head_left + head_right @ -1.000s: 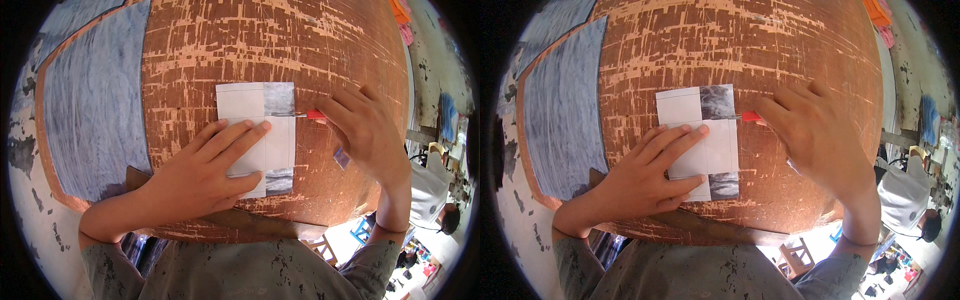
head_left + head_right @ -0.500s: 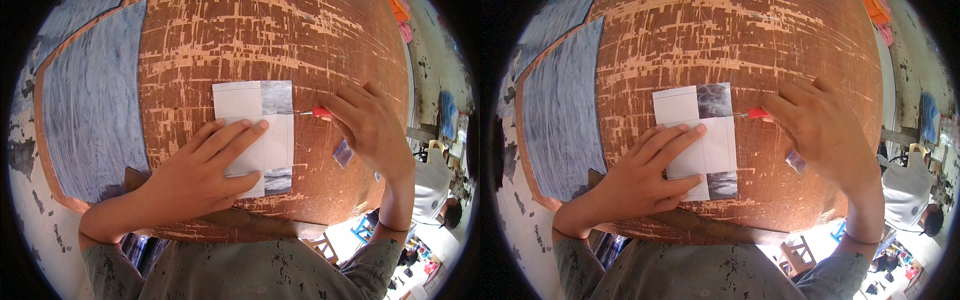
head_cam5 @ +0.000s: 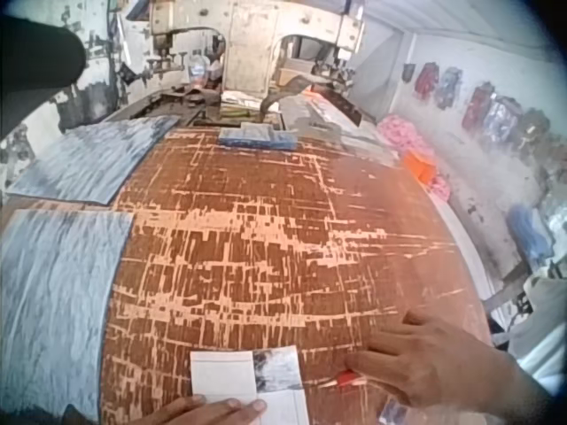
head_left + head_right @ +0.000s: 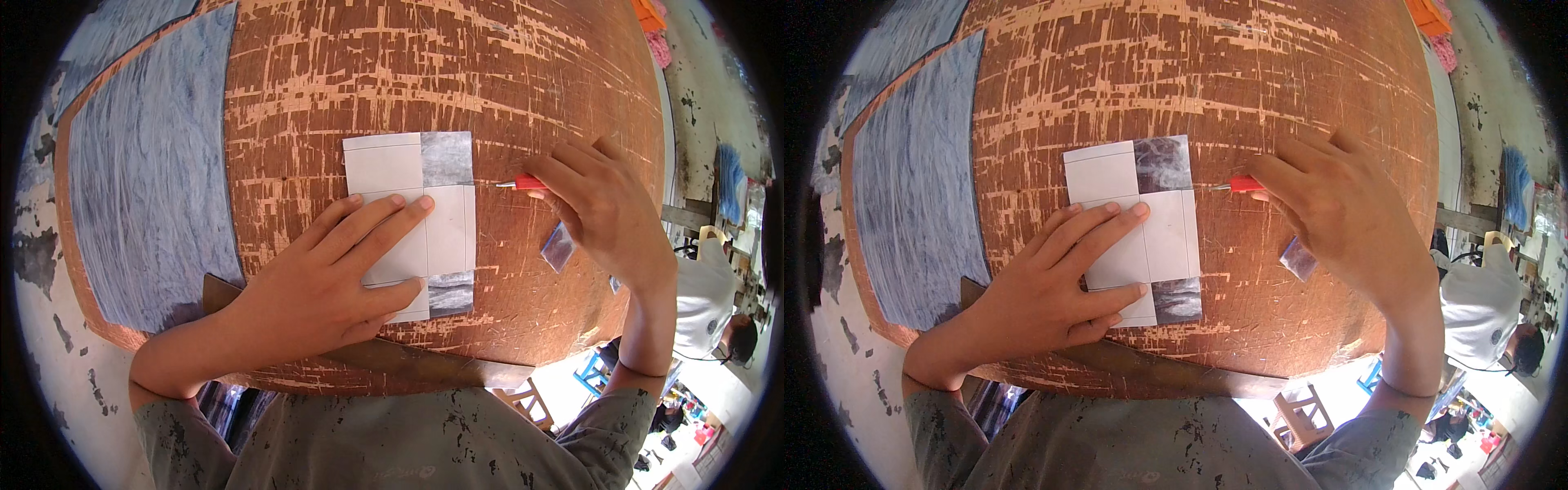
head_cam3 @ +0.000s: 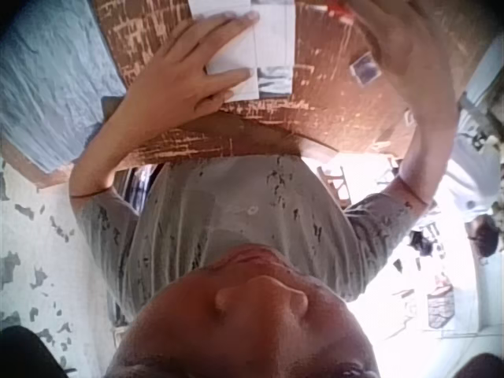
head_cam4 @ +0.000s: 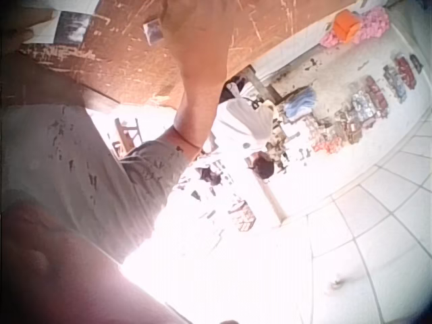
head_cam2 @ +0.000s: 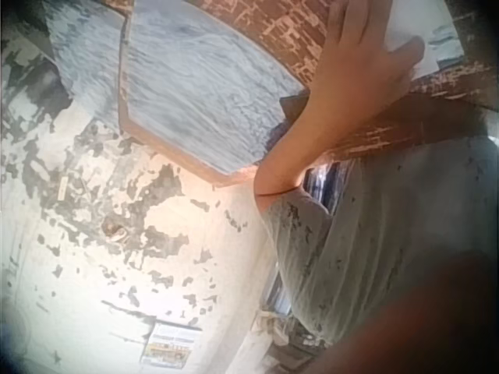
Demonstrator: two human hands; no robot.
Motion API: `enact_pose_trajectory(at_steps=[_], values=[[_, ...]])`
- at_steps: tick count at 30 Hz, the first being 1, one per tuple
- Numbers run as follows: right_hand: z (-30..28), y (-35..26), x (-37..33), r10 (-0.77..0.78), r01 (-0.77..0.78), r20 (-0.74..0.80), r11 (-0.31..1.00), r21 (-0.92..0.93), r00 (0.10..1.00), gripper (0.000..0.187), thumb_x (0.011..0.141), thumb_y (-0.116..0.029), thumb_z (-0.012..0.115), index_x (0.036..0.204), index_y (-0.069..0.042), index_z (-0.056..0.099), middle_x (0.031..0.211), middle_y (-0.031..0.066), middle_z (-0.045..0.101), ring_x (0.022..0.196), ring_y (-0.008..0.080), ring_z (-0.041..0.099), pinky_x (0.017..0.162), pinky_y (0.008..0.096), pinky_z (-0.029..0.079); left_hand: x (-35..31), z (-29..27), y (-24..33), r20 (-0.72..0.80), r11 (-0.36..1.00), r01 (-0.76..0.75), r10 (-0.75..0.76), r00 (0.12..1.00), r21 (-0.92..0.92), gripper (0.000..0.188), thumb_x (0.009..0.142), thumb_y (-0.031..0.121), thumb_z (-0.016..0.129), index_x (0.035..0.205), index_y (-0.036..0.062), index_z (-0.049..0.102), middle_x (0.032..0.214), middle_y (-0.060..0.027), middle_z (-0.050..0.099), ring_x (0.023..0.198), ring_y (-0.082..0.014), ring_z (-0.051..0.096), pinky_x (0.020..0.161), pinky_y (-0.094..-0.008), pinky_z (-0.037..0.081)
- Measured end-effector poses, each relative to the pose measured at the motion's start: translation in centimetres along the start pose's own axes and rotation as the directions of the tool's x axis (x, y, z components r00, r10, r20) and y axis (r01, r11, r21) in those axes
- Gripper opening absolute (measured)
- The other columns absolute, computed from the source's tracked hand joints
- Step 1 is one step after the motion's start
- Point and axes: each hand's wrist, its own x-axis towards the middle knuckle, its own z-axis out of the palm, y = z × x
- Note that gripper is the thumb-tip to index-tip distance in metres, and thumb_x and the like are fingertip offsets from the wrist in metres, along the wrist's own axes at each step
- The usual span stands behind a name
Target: The person cuts a paper template with a utility knife, places it onto a piece of material, and trims the material using a utility knife and a ruler.
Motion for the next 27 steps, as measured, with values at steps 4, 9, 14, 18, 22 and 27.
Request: enact_pose_trajectory(at_steps=[4,9,14,18,22,27], values=[[0.0,0.0,0.0,0.0,0.0,-0.005,1.0,-0.008,1.0,0.028,0.093,-0.007,0.068,0.12,-0.009,0.067,0.099,0.0103,0.063,0.097,0.0314,0.067,0.092,0.0454,0.048,-0.1,0.0,0.0,0.004,1.0,0.003,-0.003,1.0,0.006,0.034,0.086,0.03,0.083,0.118,0.0222,0.073,0.174,-0.0217,0.043,0.156,-0.0411,0.045,0.127,-0.057,0.041],[0.1,0.3,-0.4,0.023,-0.023,-0.049,1.0,0.005,0.999,0.024,0.093,-0.005,0.068,0.117,-0.01,0.066,0.098,0.0103,0.063,0.096,0.0321,0.067,0.091,0.0459,0.048,-0.1,0.1,-0.1,0.004,1.0,-0.004,0.004,1.0,0.029,0.033,0.087,0.032,0.082,0.118,0.0228,0.074,0.174,-0.0218,0.042,0.156,-0.0407,0.044,0.128,-0.0574,0.04],[-0.1,0.6,-0.5,0.013,-0.013,-0.01,1.0,-0.008,1.0,0.025,0.092,-0.005,0.07,0.117,-0.01,0.066,0.098,0.0096,0.064,0.094,0.0322,0.066,0.09,0.0458,0.047,0.0,0.0,0.0,-0.002,1.0,-0.007,0.007,1.0,0.02,0.034,0.087,0.031,0.082,0.118,0.0222,0.074,0.174,-0.0226,0.042,0.156,-0.041,0.044,0.127,-0.0571,0.04],[-0.2,0.6,-0.6,0.016,-0.016,-0.003,1.0,0.003,1.0,0.025,0.093,-0.008,0.072,0.117,-0.012,0.067,0.099,0.0093,0.064,0.094,0.0316,0.066,0.088,0.0452,0.047,0.0,-0.1,-0.1,-0.017,1.0,-0.019,0.019,1.0,-0.011,0.036,0.085,0.028,0.083,0.119,0.0197,0.073,0.173,-0.0238,0.043,0.154,-0.0419,0.046,0.124,-0.0563,0.043],[-0.2,0.6,-0.9,0.032,-0.032,-0.012,0.999,0.0,0.999,0.023,0.094,-0.008,0.072,0.117,-0.012,0.067,0.098,0.0084,0.065,0.093,0.0318,0.066,0.088,0.0451,0.047,0.0,0.0,-0.2,-0.036,0.999,-0.031,0.03,0.999,-0.028,0.038,0.084,0.027,0.084,0.119,0.0186,0.072,0.172,-0.0237,0.043,0.152,-0.0422,0.047,0.123,-0.0562,0.043],[-1.1,0.4,-1.6,0.074,-0.067,-0.145,0.996,0.054,0.987,0.018,0.098,-0.009,0.072,0.115,-0.007,0.069,0.1,0.0107,0.067,0.096,0.0355,0.066,0.089,0.0453,0.048,0.0,-0.5,0.0,-0.025,0.999,-0.035,0.034,0.999,-0.024,0.039,0.084,0.027,0.086,0.119,0.0184,0.072,0.172,-0.0233,0.042,0.152,-0.0421,0.047,0.123,-0.056,0.043]])
